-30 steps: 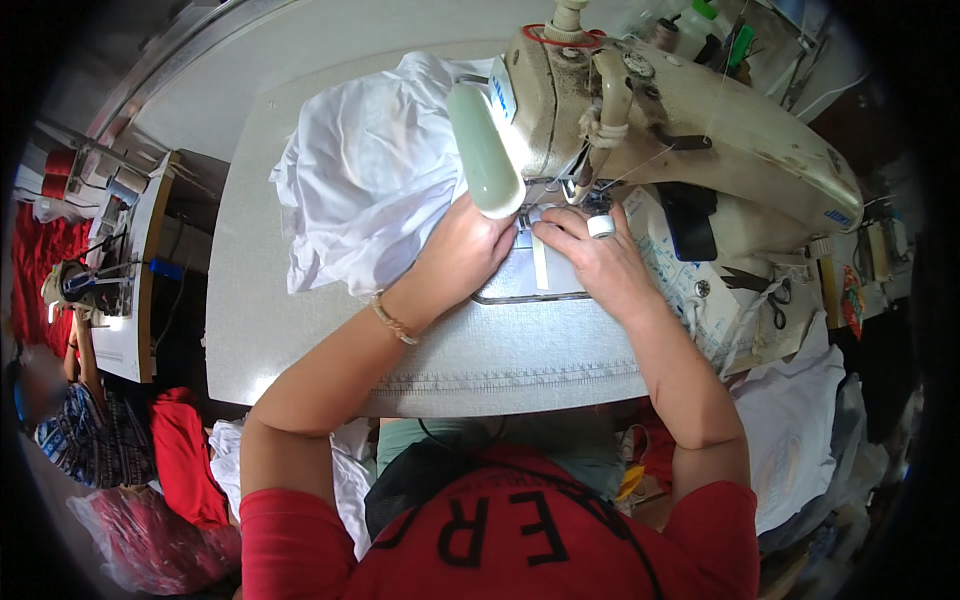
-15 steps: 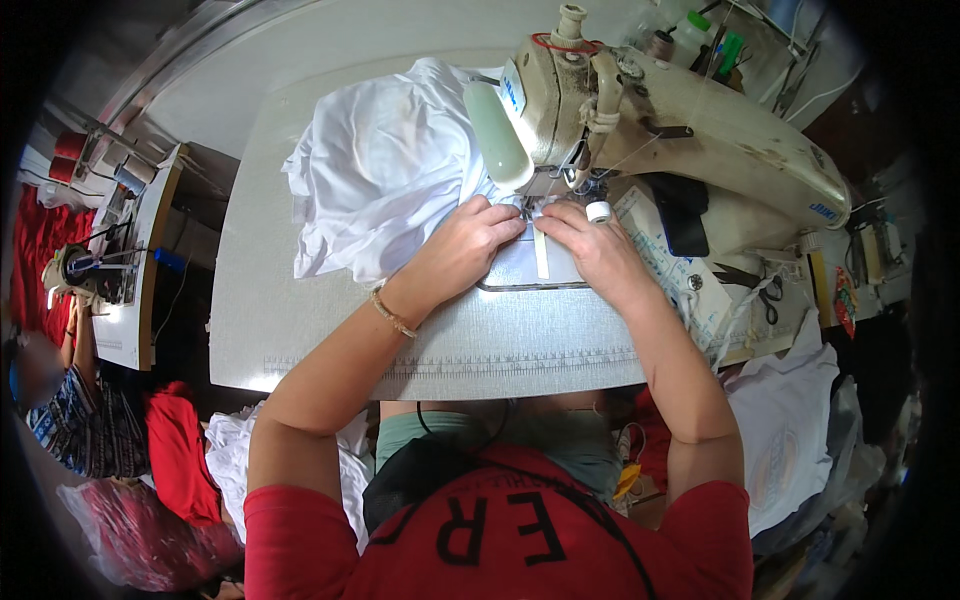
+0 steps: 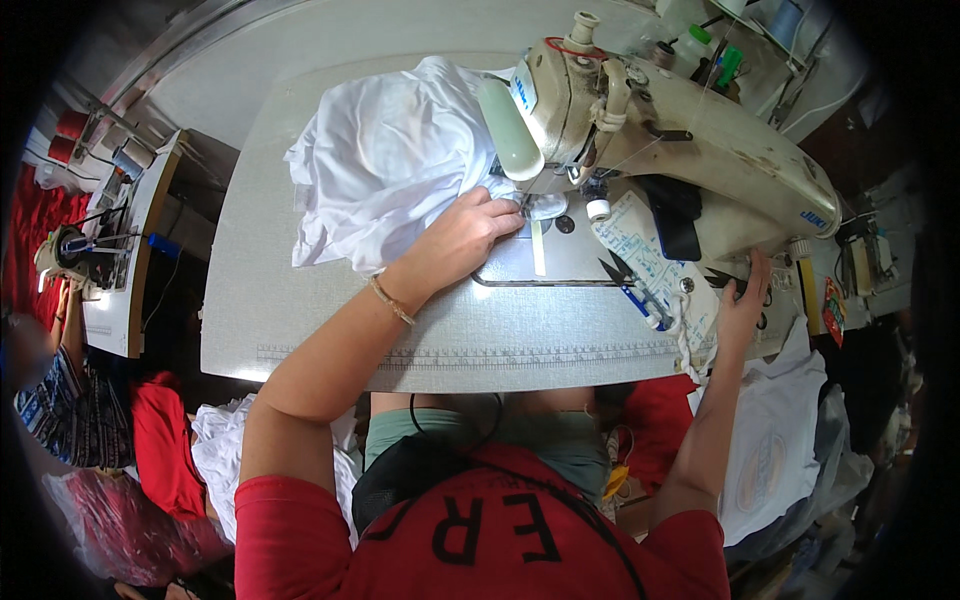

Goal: The person uses a sewing machine to stitch a white t-shirt, guiding the fabric under the needle and trimming excess thread with a tool.

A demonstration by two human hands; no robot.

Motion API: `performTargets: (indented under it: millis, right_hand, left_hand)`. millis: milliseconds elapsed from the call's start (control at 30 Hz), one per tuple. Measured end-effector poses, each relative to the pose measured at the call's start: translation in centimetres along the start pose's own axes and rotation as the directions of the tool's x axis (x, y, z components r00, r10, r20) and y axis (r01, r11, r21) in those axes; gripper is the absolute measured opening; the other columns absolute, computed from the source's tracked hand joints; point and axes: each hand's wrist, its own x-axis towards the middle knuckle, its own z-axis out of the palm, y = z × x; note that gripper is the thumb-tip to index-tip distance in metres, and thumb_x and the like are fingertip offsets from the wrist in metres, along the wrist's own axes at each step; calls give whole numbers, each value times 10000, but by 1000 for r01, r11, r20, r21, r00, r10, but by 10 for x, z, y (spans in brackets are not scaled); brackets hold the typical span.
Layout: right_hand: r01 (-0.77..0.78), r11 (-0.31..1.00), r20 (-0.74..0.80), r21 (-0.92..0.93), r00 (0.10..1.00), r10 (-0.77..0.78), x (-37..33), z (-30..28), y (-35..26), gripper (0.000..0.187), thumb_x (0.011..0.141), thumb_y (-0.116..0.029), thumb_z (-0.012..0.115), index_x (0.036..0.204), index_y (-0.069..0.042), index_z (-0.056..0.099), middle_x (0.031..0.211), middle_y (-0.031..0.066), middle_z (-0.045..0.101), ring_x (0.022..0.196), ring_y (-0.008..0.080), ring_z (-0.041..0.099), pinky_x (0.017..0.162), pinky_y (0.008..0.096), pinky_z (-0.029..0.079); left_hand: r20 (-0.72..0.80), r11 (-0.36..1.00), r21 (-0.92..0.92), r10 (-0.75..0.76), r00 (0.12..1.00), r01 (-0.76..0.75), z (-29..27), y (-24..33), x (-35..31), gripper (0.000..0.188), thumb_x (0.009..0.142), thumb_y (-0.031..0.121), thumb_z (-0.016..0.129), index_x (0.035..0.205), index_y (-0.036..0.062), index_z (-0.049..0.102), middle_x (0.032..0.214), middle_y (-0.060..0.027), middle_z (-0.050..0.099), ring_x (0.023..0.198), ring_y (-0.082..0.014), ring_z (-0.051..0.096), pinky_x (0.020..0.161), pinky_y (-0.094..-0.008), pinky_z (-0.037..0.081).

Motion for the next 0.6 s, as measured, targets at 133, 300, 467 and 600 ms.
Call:
performTargets:
  millis: [133,300,467,600]
  right_hand:
    - [-38,999,74,0,997,38,-14,10,22,422,802,25,476,1210,-41,562,1212,148,585,1151,322,538,983,407,412]
    - [-116,991,304,-62,944,130,-14,10,33,413,790,40,447,1165,-54,592,1207,135,601,1130,310,551,981,408,414]
    - [-106,989,295,-101,946,132,-17,12,35,402,805,10,441,1170,-57,594,1208,115,605,1139,289,551,1020,430,372]
    - [-16,998,116,-63,993,23,-16,11,32,465,801,5,438,1252,-65,530,1300,116,531,1218,291,489,1053,474,323]
  left_hand:
    - [7,1000,17,-5,1000,5,0,0,0,230,818,52,558,1017,7,664,1064,-87,647,873,-261,537,818,-332,469]
    - [-2,1000,3,-5,1000,5,0,1,1,237,800,36,553,1008,10,664,1048,-80,641,858,-257,524,807,-326,465]
    - [7,1000,-3,-5,1000,5,-2,4,0,246,793,21,576,1023,4,661,1067,-85,644,856,-263,524,808,-332,470]
    - [15,1000,6,7,1000,-7,-3,4,-1,246,794,20,582,1026,5,660,1066,-85,645,852,-260,523,802,-334,471]
